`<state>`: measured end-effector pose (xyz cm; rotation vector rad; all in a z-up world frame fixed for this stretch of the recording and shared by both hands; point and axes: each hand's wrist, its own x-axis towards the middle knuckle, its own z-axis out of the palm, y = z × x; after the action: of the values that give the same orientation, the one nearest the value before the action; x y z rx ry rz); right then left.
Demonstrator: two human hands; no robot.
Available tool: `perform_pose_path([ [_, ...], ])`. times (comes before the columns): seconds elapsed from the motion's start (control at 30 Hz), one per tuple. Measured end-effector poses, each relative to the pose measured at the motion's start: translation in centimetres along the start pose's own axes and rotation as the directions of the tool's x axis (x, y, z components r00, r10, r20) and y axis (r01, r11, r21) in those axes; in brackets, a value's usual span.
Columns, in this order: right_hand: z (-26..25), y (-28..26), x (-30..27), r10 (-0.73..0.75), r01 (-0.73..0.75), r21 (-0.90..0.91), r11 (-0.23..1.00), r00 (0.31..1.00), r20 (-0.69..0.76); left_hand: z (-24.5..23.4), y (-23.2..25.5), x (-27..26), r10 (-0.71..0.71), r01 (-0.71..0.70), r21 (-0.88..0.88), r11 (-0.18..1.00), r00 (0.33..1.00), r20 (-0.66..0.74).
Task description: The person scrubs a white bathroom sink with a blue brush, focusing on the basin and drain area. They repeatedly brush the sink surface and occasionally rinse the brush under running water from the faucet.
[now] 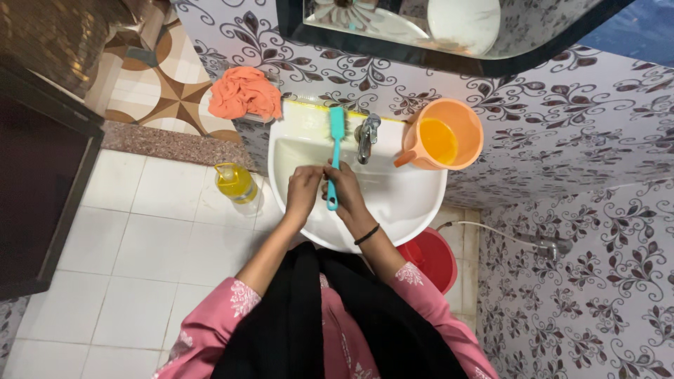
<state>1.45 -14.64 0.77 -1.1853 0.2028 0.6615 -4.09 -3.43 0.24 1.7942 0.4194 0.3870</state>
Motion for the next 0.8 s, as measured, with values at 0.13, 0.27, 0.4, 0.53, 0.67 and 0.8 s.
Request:
perform_pose_path([
  [0.13, -0.5, -0.9, -1.0, -0.105, 0.096, -0.102, 0.99, 0.99, -0.092, -1.2, -1.7, -1.2, 0.083, -0.079, 0.202, 0.976, 0.996, -0.01],
  [0.27, -0.8, -2.0, -2.0, -0.205, 0.174, -0.27, 0.947, 0.974, -0.094, -2.2, -2.9, -1.5, 0.253, -0.264, 0.39, 0.882, 0.964, 0.081],
  [0.4, -1.4, -2.7, -1.7, -0.261, 0.062, -0.82, 0.569, 0.959, -0.109, -2.5, -3.7, -1.5, 0.264, -0.346, 0.463, 0.816, 0.936, 0.234],
  [0.53, -2.2, -3.0, -1.7, -0.654, 0.046, -0.97, -0.238, 0.731, 0.195, -1.9, -4.1, -1.7, 0.282, -0.341, 0.49, 0.802, 0.94, 0.193],
  [0.67, -2.5, -4.0, -2.2, -0.614, -0.081, -0.929, -0.362, 0.77, 0.172, -1.5, -4.3, -1.3, 0.296, -0.368, 0.529, 0.765, 0.93, 0.22],
  [0.8, -1.9, -5.4, -1.6, -0.642, -0.087, -0.879, -0.468, 0.717, 0.271, -1.3, -4.5, -1.3, 0.302, -0.387, 0.546, 0.743, 0.922, 0.243],
])
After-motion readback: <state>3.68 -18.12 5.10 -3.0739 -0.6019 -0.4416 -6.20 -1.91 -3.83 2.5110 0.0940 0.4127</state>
